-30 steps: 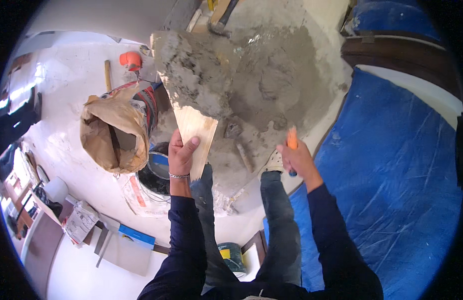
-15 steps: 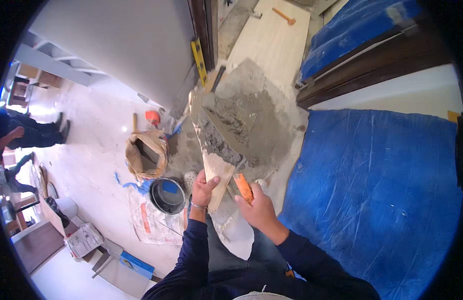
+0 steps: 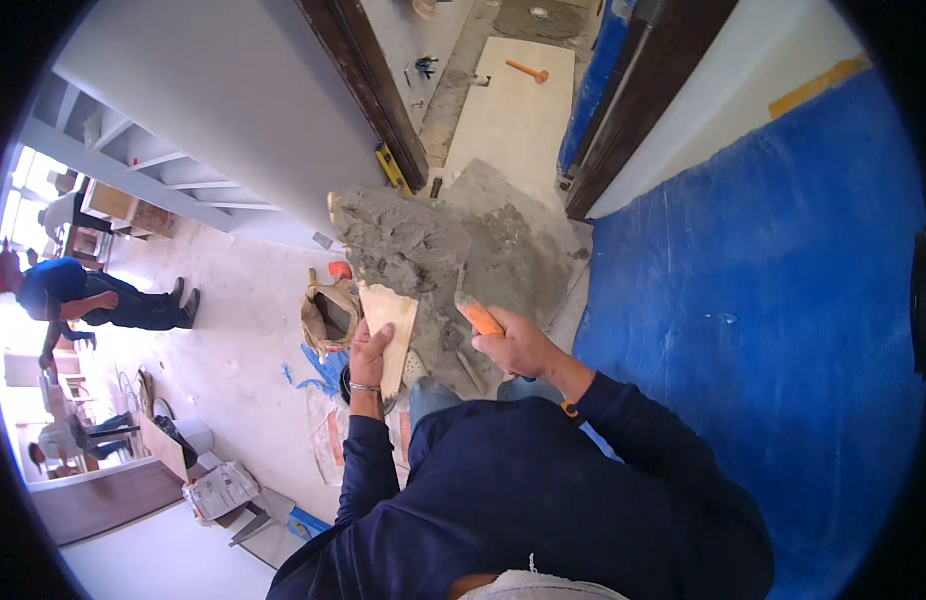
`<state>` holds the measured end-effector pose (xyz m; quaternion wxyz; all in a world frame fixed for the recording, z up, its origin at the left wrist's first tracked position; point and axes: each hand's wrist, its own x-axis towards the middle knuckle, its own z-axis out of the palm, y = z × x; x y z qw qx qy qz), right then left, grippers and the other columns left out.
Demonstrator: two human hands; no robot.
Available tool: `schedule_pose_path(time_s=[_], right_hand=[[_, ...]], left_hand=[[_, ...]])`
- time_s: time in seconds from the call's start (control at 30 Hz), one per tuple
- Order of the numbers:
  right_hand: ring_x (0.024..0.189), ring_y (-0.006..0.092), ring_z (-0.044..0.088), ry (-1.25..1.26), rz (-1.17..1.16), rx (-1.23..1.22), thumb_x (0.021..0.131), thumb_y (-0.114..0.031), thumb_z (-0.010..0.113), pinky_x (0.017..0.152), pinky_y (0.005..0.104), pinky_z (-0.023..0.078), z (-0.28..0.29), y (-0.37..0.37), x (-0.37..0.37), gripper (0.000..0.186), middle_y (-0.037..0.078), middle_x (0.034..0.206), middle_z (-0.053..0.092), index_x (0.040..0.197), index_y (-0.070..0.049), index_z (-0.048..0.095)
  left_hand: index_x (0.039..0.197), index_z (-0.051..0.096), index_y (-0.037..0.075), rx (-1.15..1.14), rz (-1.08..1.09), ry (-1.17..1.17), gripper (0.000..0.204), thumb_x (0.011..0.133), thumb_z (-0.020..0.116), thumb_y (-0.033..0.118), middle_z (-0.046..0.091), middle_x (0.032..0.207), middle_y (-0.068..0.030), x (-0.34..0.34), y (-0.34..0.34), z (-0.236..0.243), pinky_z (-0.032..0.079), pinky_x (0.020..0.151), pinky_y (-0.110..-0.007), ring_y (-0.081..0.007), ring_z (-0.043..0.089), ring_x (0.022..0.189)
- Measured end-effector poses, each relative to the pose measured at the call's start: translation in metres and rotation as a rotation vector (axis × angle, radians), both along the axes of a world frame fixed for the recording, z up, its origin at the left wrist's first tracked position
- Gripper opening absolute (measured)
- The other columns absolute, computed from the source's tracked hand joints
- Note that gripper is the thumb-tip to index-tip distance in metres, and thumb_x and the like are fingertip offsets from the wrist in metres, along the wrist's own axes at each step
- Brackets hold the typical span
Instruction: Applying cement mortar to a floor surface using a trowel.
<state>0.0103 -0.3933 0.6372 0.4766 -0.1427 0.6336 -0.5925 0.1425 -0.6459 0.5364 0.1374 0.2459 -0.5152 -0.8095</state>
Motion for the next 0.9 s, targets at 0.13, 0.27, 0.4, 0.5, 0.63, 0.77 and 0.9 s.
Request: schedule_pose_path(time_s=[0.13, 0.27, 0.4, 0.5, 0.63, 0.77, 0.9], right_hand=[[0.041, 0.0059, 0.044, -0.184, -0.003, -0.109, 0.088, -0.017, 0.062, 0.038, 0.0241, 0.037, 0.014, 0.013, 0.000, 0.016, -0.001, 0.066, 0.051, 0.095, -0.007, 0.052], [0.042, 0.0059, 0.045, -0.161, -0.024, -0.129, 0.088, -0.015, 0.062, 0.039, 0.0230, 0.038, 0.019, 0.013, -0.003, 0.016, -0.001, 0.063, 0.049, 0.095, -0.005, 0.052], [0.040, 0.0067, 0.045, -0.163, -0.076, -0.141, 0.087, -0.013, 0.063, 0.038, 0.0231, 0.037, 0.034, 0.002, -0.005, 0.015, -0.001, 0.061, 0.049, 0.095, -0.005, 0.052], [0.039, 0.0078, 0.044, -0.161, -0.145, -0.140, 0.087, -0.013, 0.062, 0.037, 0.0236, 0.037, 0.043, -0.014, -0.011, 0.015, -0.001, 0.058, 0.047, 0.095, -0.005, 0.052], [0.037, 0.0065, 0.044, -0.141, -0.265, -0.120, 0.087, -0.018, 0.063, 0.036, 0.0221, 0.036, 0.052, -0.040, -0.033, 0.017, -0.001, 0.055, 0.049, 0.092, -0.005, 0.052], [0.037, 0.0068, 0.044, -0.126, -0.314, -0.114, 0.087, -0.017, 0.062, 0.036, 0.0224, 0.036, 0.046, -0.062, -0.081, 0.017, -0.001, 0.054, 0.048, 0.092, -0.005, 0.052], [0.038, 0.0084, 0.044, -0.157, -0.272, -0.125, 0.087, -0.016, 0.062, 0.037, 0.0237, 0.036, 0.019, -0.068, -0.166, 0.017, 0.000, 0.057, 0.049, 0.093, -0.004, 0.051]], left_hand=[[0.127, 0.050, -0.003, 0.010, -0.029, -0.022, 0.042, 0.090, 0.063, 0.012, 0.064, 0.115, -0.0132, 0.005, -0.003, 0.042, 0.056, 0.078, -0.030, -0.0210, 0.067, 0.092], [0.125, 0.052, -0.003, 0.057, -0.066, -0.021, 0.040, 0.089, 0.062, 0.010, 0.064, 0.115, -0.0136, 0.009, -0.014, 0.053, 0.057, 0.077, -0.031, -0.0210, 0.067, 0.093], [0.124, 0.053, -0.003, 0.084, -0.135, -0.029, 0.039, 0.089, 0.063, 0.010, 0.065, 0.112, -0.0124, 0.008, -0.040, 0.037, 0.056, 0.076, -0.030, -0.0202, 0.067, 0.093], [0.126, 0.052, -0.003, 0.071, -0.243, -0.011, 0.042, 0.089, 0.065, 0.012, 0.065, 0.113, -0.0105, -0.013, -0.058, 0.037, 0.053, 0.079, -0.029, -0.0172, 0.066, 0.093], [0.128, 0.050, -0.003, 0.046, -0.370, -0.053, 0.043, 0.090, 0.064, 0.011, 0.063, 0.119, -0.0072, -0.052, -0.089, 0.034, 0.049, 0.087, -0.028, -0.0134, 0.061, 0.102], [0.128, 0.050, -0.003, 0.052, -0.419, 0.012, 0.042, 0.091, 0.063, 0.010, 0.063, 0.118, -0.0073, -0.118, -0.105, 0.013, 0.050, 0.087, -0.028, -0.0134, 0.062, 0.100], [0.128, 0.051, -0.003, 0.092, -0.469, -0.030, 0.041, 0.091, 0.064, 0.010, 0.064, 0.116, -0.0067, -0.206, -0.108, -0.008, 0.050, 0.086, -0.028, -0.0135, 0.063, 0.099]])
